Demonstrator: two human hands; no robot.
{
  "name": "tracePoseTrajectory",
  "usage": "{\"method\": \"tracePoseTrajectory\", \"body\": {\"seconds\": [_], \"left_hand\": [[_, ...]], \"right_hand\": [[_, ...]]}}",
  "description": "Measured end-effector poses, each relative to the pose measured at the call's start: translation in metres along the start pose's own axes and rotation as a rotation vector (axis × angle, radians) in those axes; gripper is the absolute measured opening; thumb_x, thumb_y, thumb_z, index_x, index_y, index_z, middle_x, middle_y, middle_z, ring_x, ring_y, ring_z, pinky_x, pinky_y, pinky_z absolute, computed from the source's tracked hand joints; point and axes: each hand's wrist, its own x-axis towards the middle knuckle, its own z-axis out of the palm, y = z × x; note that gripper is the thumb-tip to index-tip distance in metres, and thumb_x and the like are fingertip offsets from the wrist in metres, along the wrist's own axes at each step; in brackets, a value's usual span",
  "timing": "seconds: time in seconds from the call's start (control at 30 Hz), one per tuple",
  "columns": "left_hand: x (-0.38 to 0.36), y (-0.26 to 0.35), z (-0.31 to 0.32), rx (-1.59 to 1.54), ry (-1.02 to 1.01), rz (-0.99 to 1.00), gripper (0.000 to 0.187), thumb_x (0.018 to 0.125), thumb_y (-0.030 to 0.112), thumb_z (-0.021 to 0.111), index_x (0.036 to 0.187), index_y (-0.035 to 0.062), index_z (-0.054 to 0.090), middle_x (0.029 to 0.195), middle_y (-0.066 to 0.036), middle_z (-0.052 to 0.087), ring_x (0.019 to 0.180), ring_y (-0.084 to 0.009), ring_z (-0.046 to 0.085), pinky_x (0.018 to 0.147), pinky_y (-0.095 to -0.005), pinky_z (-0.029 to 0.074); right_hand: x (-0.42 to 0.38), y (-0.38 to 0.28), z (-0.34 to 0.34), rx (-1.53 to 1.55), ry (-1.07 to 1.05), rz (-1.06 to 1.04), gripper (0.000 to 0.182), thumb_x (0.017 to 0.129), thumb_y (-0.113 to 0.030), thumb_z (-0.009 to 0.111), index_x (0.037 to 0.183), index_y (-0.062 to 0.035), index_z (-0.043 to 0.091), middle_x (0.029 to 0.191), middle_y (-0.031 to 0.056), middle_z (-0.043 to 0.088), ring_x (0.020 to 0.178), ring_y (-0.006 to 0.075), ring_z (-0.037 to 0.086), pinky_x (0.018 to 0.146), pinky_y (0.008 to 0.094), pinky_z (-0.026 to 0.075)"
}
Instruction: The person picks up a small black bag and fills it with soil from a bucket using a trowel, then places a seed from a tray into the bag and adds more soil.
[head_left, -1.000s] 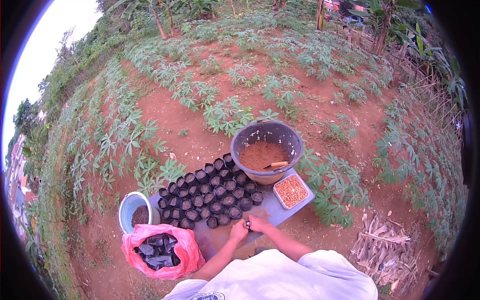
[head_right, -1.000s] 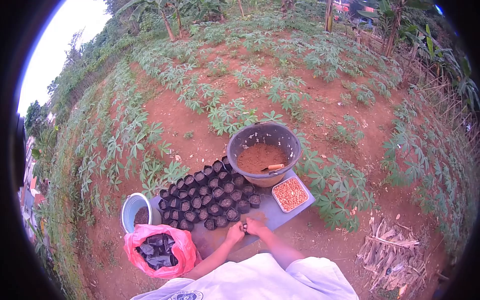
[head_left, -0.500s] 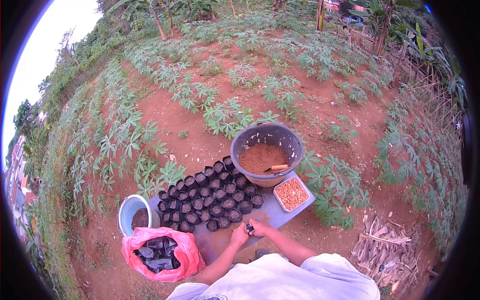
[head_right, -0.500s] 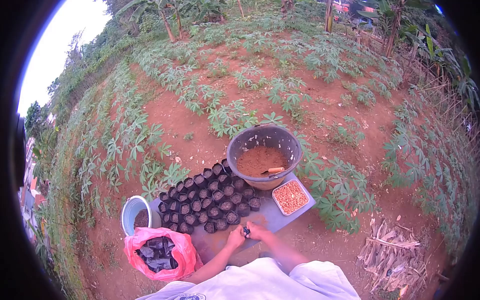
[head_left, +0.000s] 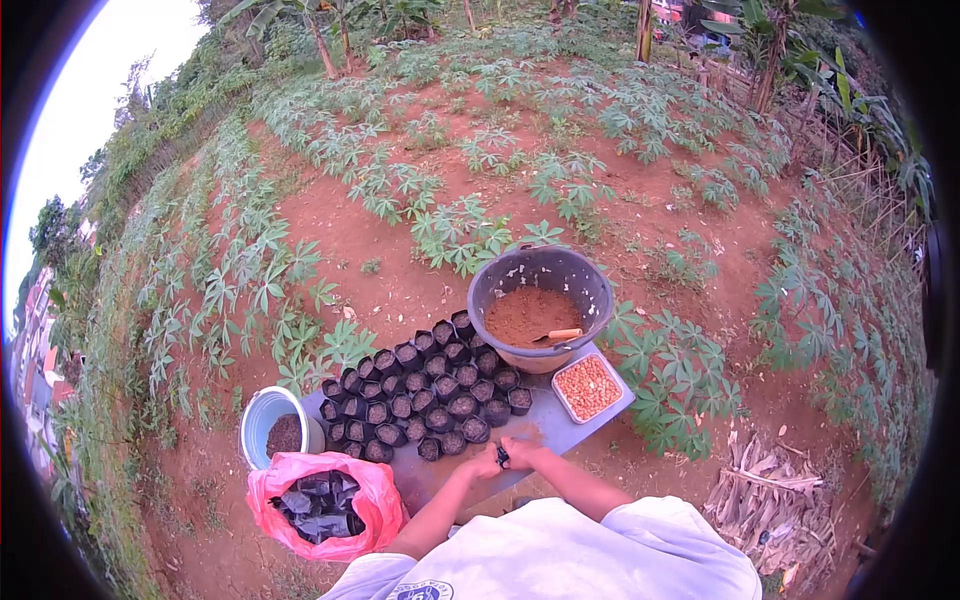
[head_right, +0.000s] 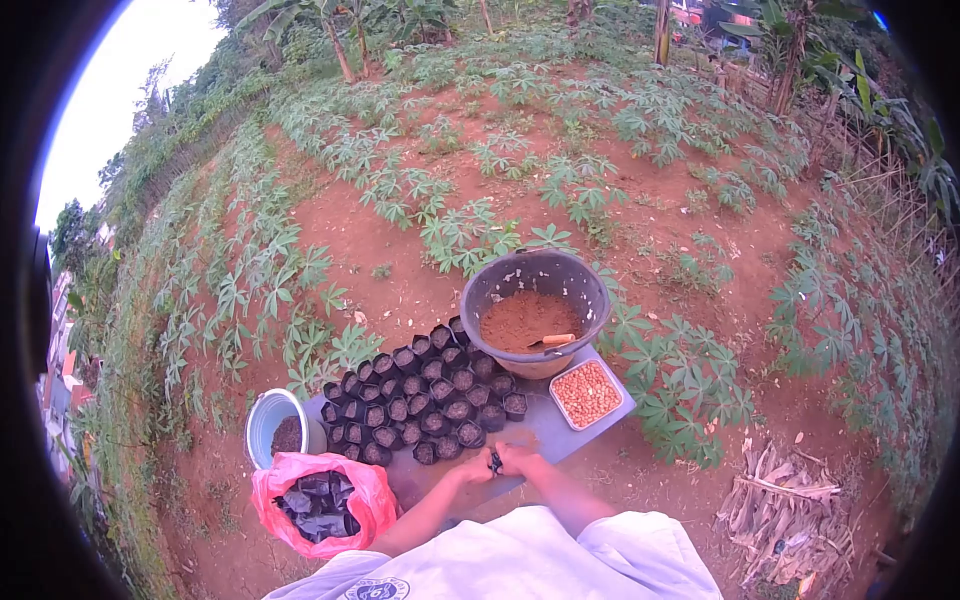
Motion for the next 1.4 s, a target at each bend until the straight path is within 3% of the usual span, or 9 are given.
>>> {"method": "tracePoseTrajectory", "body": {"seconds": [0.17,0.47,0.73,0.83,1.07,1.13,1.23,1.4], "left_hand": [[0.002,-0.007,0.005,0.155,0.013,0.169,0.057,0.080,0.032,0.069,0.117,-0.0013,0.040,0.109,-0.029,0.062,0.106,-0.0410,0.060,0.089,-0.0465,0.048],[0.009,-0.017,0.017,0.225,0.094,0.160,0.052,0.081,0.034,0.069,0.112,0.0042,0.040,0.105,-0.026,0.064,0.101,-0.0407,0.062,0.084,-0.0497,0.049],[-0.004,0.002,0.013,0.285,0.163,0.100,0.050,0.080,0.033,0.070,0.111,0.0063,0.042,0.098,-0.023,0.067,0.096,-0.0389,0.065,0.082,-0.0492,0.051],[0.000,0.002,0.014,0.312,0.167,0.101,0.048,0.080,0.032,0.069,0.111,0.0066,0.044,0.099,-0.023,0.067,0.096,-0.0389,0.065,0.082,-0.0495,0.051],[-0.003,-0.008,0.026,0.302,0.156,0.076,0.040,0.083,0.030,0.062,0.111,0.0070,0.045,0.101,-0.023,0.066,0.097,-0.0384,0.065,0.082,-0.0492,0.051],[0.001,-0.010,0.029,0.314,0.155,0.054,0.038,0.085,0.029,0.059,0.112,0.0069,0.044,0.101,-0.023,0.066,0.096,-0.0385,0.065,0.082,-0.0493,0.051],[-0.011,-0.008,0.028,0.328,0.179,0.135,0.031,0.088,0.021,0.049,0.111,0.0038,0.040,0.095,-0.026,0.066,0.091,-0.0410,0.065,0.078,-0.0515,0.051],[-0.001,-0.015,0.033,0.357,0.164,0.147,0.036,0.086,0.024,0.055,0.111,0.0023,0.040,0.096,-0.026,0.066,0.092,-0.0401,0.065,0.078,-0.0499,0.052]], "right_hand": [[0.000,-0.010,-0.013,-0.004,-0.089,0.056,0.055,0.076,-0.032,0.071,0.115,-0.0010,0.048,0.114,0.0220,0.062,0.108,0.0345,0.060,0.091,0.0412,0.048],[0.000,-0.012,-0.014,0.027,-0.102,0.080,0.056,0.070,-0.032,0.073,0.112,-0.0016,0.052,0.112,0.0204,0.064,0.104,0.0331,0.063,0.088,0.0401,0.050],[0.005,-0.017,-0.006,-0.128,-0.087,0.072,0.066,0.071,-0.033,0.076,0.116,0.0042,0.046,0.110,0.0221,0.064,0.104,0.0342,0.063,0.087,0.0408,0.051],[0.003,-0.012,0.000,-0.088,0.000,0.039,0.060,0.072,-0.036,0.075,0.111,0.0014,0.048,0.108,0.0243,0.064,0.101,0.0363,0.063,0.085,0.0432,0.051],[-0.015,-0.021,0.011,-0.025,0.030,0.063,0.064,0.074,-0.038,0.073,0.115,0.0005,0.043,0.111,0.0250,0.061,0.103,0.0381,0.061,0.087,0.0430,0.050],[-0.054,-0.053,-0.031,0.021,0.054,0.046,0.051,0.077,-0.027,0.069,0.115,-0.0002,0.047,0.119,0.0231,0.057,0.103,0.0383,0.062,0.089,0.0445,0.050],[-0.033,-0.033,-0.003,-0.067,0.023,0.089,0.054,0.076,-0.027,0.070,0.116,-0.0012,0.045,0.122,0.0235,0.054,0.101,0.0379,0.062,0.087,0.0443,0.051],[-0.024,-0.026,0.010,-0.123,0.050,0.049,0.060,0.073,-0.029,0.074,0.117,-0.0023,0.043,0.116,0.0232,0.058,0.101,0.0356,0.063,0.085,0.0426,0.052]]}}
